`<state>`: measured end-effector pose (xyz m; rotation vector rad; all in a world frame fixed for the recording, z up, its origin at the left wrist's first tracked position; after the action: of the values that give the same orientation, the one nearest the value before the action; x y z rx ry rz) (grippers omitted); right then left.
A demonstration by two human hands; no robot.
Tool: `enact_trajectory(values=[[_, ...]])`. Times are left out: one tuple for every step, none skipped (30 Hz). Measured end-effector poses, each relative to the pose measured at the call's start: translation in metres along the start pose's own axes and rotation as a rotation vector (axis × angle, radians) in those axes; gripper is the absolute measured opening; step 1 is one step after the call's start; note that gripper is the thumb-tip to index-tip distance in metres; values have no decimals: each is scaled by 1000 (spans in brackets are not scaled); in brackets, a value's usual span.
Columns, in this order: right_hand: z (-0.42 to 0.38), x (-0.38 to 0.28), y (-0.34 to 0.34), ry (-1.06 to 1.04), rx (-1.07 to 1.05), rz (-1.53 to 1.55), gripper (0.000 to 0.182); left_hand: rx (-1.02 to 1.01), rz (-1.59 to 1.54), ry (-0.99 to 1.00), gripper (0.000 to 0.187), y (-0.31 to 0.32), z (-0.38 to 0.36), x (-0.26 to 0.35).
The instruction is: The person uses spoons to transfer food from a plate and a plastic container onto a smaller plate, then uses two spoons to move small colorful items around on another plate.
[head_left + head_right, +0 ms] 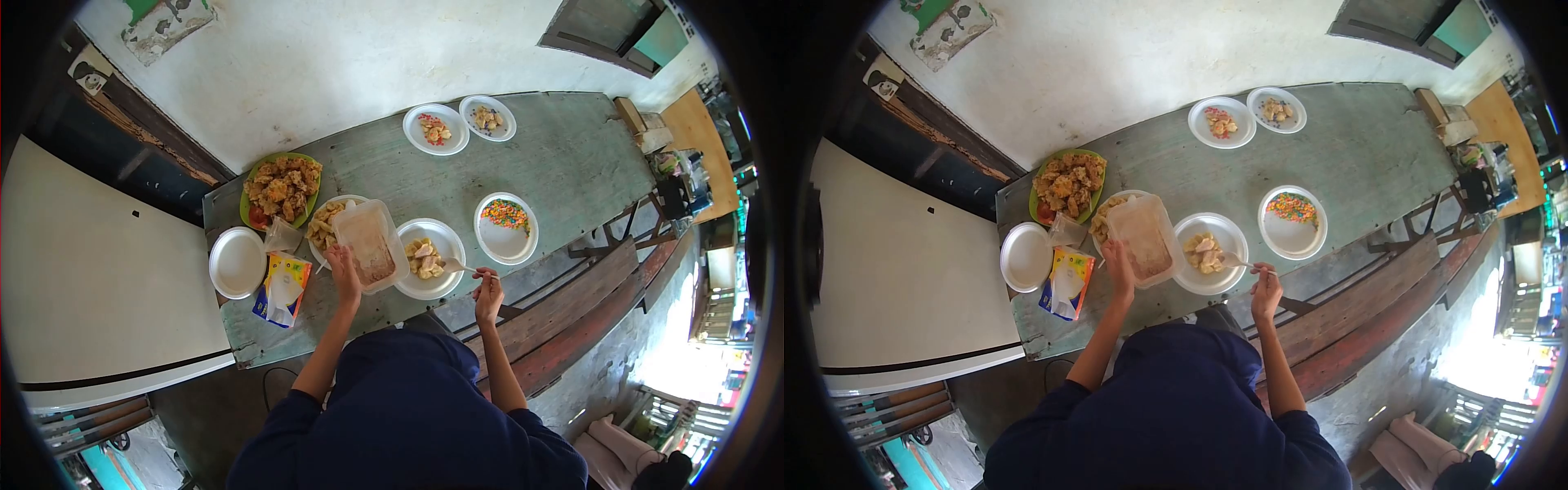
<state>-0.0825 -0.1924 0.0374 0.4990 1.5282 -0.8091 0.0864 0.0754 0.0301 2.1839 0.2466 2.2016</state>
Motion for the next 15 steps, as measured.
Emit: enact_trajectory(values=[[1, 0, 0, 1, -1, -23, 29, -5, -2, 52, 27, 0, 1, -2], [1, -2, 0, 3, -4, -45, 28, -4, 0, 50, 27, 0, 1, -2], [1, -4, 1, 5, -4, -45, 28, -8, 13, 35, 26, 0, 1, -1], [0, -7, 3, -10, -31, -72, 28, -13, 25, 20, 26, 1, 1, -1], [0, -11, 6, -25, -57, -99, 28, -14, 25, 19, 26, 2, 1, -1], [0, -12, 10, -24, -59, -100, 28, -12, 34, 22, 27, 3, 1, -1], [-2, -16, 15, -59, -95, -100, 27, -11, 44, 24, 27, 3, 1, -1], [-2, -18, 19, -94, -130, -99, 27, -10, 45, 23, 27, 3, 1, 0], [-1, -17, 22, -174, -135, -162, 24, -9, 40, 5, 27, 3, 1, 0], [-1, -15, 22, -175, -136, -162, 24, -7, 34, -11, 28, 4, 1, 1], [-2, -23, 25, -218, -153, -229, 22, -4, 34, -10, 28, 5, 3, -1], [-4, -28, 28, -257, -172, -298, 20, 5, 26, 13, 28, 4, 3, -3], [-5, -31, 29, -256, -175, -297, 20, 12, 17, 36, 28, 3, 3, -4], [-6, -37, 31, -344, -197, -361, 17, 14, 17, 35, 28, 4, 2, 0], [-7, -42, 33, -433, -219, -424, 15, 8, 22, 6, 27, 5, 1, 2]])
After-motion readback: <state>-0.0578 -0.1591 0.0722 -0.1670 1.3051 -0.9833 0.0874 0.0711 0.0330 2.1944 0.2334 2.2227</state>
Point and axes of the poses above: each hand's wrist, its own z-axis towards the middle knuckle, its own y-axis out of the palm, x = y × z, the point moved 5 cm from there along z, towards the middle knuckle
